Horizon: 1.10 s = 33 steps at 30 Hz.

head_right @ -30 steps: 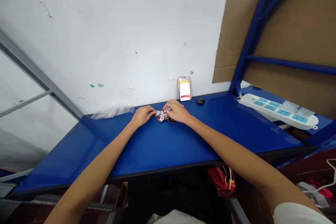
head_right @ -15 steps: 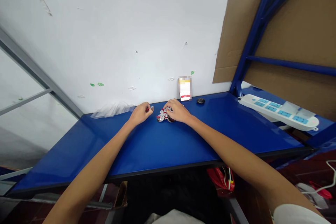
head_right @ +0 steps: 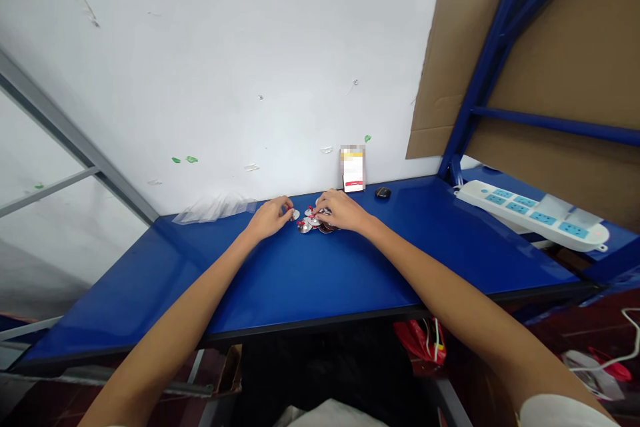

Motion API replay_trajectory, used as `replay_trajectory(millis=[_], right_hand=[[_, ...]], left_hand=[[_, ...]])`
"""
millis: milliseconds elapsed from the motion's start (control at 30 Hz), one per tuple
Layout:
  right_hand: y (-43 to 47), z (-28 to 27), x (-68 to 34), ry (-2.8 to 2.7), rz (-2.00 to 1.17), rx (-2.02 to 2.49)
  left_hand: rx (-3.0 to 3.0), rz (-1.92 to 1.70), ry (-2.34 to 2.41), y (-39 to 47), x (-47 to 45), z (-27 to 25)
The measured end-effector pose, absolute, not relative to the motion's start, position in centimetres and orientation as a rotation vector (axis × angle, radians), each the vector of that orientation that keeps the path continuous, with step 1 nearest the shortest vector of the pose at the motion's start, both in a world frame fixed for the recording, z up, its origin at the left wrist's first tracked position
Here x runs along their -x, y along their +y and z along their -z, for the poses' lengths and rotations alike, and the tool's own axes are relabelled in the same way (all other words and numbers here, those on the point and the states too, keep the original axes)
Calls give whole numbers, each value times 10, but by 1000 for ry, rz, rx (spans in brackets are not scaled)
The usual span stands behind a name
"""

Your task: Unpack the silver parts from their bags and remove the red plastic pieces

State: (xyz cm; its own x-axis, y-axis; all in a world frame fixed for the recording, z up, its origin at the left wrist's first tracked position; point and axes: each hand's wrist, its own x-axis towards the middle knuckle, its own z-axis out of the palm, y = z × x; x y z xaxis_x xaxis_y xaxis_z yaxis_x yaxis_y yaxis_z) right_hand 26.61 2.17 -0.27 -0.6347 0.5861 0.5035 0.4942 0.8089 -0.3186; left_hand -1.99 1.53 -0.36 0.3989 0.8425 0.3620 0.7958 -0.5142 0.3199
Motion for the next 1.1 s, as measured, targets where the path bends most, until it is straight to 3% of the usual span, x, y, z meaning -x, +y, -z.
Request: replay_trajectory(millis=[800,1100], right_hand=[[17,4,-260,-2347,-334,737],[13,0,-252,-2128,-406,740]], left_hand=[[-2646,-843,1437,1,10,-14],[-2398,-934,1270,0,2,-15]])
